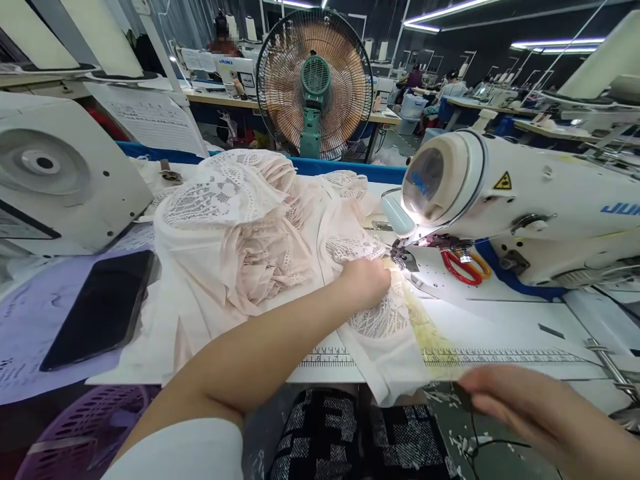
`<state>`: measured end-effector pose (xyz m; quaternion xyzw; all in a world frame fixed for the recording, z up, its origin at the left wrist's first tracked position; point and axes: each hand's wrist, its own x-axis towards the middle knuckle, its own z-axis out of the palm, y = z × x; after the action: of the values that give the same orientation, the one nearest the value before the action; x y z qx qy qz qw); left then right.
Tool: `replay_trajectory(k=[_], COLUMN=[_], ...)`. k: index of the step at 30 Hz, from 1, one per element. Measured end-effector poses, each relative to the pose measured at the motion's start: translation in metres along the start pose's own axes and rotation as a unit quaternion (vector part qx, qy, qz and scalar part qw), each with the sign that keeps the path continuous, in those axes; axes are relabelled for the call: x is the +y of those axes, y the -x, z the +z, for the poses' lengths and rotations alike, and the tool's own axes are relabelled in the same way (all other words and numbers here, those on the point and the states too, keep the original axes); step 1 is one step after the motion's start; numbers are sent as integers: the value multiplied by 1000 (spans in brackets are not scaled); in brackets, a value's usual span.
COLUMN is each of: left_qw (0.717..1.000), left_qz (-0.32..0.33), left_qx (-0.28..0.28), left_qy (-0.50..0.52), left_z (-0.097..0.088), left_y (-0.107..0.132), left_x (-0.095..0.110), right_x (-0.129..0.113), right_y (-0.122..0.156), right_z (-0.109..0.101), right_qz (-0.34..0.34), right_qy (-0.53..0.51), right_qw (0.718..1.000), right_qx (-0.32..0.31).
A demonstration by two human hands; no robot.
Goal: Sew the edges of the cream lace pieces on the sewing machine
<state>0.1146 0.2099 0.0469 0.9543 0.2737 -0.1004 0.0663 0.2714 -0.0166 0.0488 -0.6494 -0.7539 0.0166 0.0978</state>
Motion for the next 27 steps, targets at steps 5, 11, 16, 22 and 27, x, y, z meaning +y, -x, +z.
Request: replay_trajectory(k=[5, 11, 16, 22, 27], left_qw=[999, 993, 976, 985, 987], left_qz=[-14, 31, 120, 63, 40], left_qx=[24, 111, 160, 154, 154], left_qy=[-20, -31, -83, -43, -37], left_z=[1, 15, 25, 25, 24], left_y=[1, -5, -15, -21, -24], left_x=[3, 0, -8, -10, -8], right_x=[-30, -25, 3, 17, 8], right_y=[-46, -61, -68, -74, -61], right_z=[51, 73, 64, 58, 54], right_qz=[-83, -118, -144, -170, -181], right_qy=[36, 102, 122, 123, 133], right_qw=[995, 987, 982, 978, 973], right_qx=[42, 37, 20, 0, 47])
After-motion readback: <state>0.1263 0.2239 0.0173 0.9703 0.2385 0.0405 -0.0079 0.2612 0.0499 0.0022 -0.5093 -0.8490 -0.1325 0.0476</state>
